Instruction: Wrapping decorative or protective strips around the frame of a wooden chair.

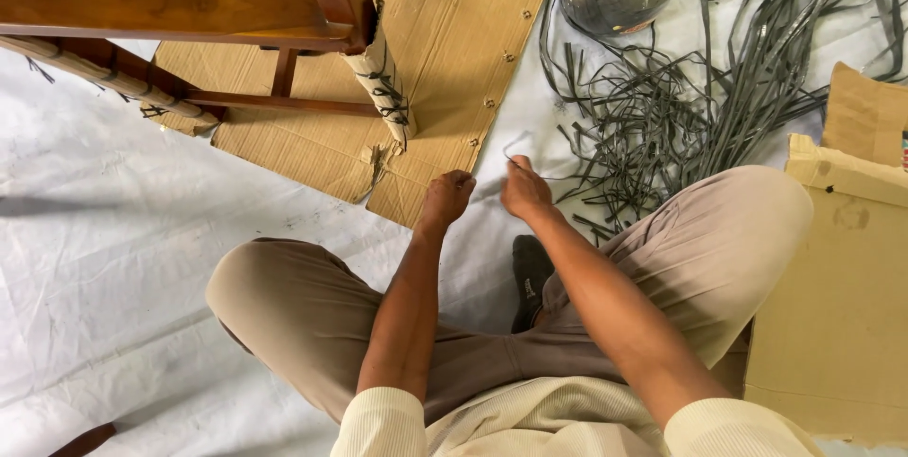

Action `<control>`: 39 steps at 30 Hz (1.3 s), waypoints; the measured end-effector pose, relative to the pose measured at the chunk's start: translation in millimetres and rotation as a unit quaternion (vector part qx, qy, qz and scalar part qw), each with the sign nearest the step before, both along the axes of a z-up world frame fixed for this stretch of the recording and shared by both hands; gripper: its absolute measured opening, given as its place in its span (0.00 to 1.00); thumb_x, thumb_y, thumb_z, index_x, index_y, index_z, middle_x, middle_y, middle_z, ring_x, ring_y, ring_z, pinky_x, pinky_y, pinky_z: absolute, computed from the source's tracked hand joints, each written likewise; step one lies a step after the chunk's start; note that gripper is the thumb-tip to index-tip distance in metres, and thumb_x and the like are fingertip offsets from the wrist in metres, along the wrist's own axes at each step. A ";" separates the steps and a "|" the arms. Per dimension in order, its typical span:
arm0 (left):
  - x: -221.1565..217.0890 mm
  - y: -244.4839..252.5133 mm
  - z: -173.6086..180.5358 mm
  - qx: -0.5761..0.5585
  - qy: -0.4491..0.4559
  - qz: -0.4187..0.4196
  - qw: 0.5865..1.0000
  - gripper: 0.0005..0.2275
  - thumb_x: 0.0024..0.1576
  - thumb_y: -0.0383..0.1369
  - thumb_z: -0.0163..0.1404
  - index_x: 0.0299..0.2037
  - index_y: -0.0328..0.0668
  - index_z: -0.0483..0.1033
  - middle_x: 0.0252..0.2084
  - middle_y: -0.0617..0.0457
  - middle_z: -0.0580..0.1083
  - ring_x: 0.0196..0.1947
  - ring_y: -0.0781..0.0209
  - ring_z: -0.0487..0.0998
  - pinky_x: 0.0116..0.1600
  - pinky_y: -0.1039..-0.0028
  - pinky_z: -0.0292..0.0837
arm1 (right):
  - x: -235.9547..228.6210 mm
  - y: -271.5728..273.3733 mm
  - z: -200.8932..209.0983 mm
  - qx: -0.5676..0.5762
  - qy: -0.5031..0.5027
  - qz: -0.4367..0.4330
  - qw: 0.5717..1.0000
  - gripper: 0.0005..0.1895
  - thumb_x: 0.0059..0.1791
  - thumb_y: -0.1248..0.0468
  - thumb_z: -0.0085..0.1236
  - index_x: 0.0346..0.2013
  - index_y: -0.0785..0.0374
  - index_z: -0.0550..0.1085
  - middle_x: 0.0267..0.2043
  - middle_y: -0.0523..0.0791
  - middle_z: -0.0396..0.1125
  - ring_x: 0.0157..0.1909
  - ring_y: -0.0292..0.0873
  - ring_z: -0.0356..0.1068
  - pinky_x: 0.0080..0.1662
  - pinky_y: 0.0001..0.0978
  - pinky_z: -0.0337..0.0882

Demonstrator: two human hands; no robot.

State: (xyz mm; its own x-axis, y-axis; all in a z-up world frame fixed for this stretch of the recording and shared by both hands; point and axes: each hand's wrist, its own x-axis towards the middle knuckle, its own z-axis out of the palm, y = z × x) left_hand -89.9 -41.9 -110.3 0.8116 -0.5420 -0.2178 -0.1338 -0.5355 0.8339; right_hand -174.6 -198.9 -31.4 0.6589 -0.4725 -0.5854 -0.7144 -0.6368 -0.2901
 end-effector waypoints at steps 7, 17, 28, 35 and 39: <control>11.7 0.1 -22.0 -0.045 0.004 0.099 0.994 0.15 0.56 0.40 0.58 0.47 0.37 0.82 0.36 0.43 0.81 0.36 0.52 0.83 0.42 0.65 0.77 | 2.8 36.5 8.9 0.002 -0.257 0.152 0.955 0.18 0.52 0.66 0.50 0.57 0.69 0.70 0.66 0.47 0.60 0.56 0.55 0.70 0.54 0.46 0.70; 14.4 24.2 5.8 -0.133 0.231 0.212 0.940 0.11 0.58 0.35 0.57 0.41 0.33 0.81 0.30 0.52 0.80 0.24 0.66 0.77 0.30 0.75 0.71 | 8.3 55.3 5.3 0.011 -0.311 0.213 0.926 0.09 0.52 0.65 0.54 0.44 0.66 0.76 0.50 0.48 0.71 0.51 0.53 0.71 0.51 0.45 0.71; 16.2 49.3 22.5 -0.165 0.236 0.297 0.911 0.12 0.58 0.37 0.56 0.39 0.33 0.80 0.29 0.52 0.79 0.25 0.67 0.76 0.31 0.75 0.73 | 19.2 70.0 -21.2 0.134 -0.421 0.045 0.896 0.11 0.50 0.60 0.61 0.36 0.65 0.70 0.33 0.47 0.75 0.34 0.47 0.76 0.35 0.39 0.74; 20.7 73.7 30.7 -0.147 0.196 0.340 0.908 0.12 0.57 0.37 0.57 0.37 0.32 0.82 0.29 0.53 0.80 0.26 0.69 0.76 0.33 0.77 0.73 | 24.1 86.8 -4.5 0.138 -0.295 0.027 0.945 0.17 0.54 0.52 0.58 0.34 0.65 0.74 0.25 0.47 0.72 0.26 0.45 0.70 0.33 0.39 0.70; 16.7 86.3 62.6 -0.113 0.185 0.394 0.893 0.11 0.56 0.39 0.58 0.35 0.36 0.81 0.28 0.54 0.79 0.26 0.67 0.75 0.33 0.76 0.71 | 24.2 95.7 -17.6 0.137 -0.297 0.075 0.942 0.16 0.55 0.54 0.57 0.35 0.65 0.74 0.25 0.48 0.71 0.25 0.44 0.69 0.32 0.40 0.68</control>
State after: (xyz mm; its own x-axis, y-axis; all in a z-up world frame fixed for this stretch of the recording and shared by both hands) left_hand -73.2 44.5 -47.7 0.8560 0.1010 -0.5071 0.5170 -0.1540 0.8420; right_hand -150.4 -103.2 -49.1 0.9558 -0.2331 -0.1794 -0.2828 -0.5603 -0.7786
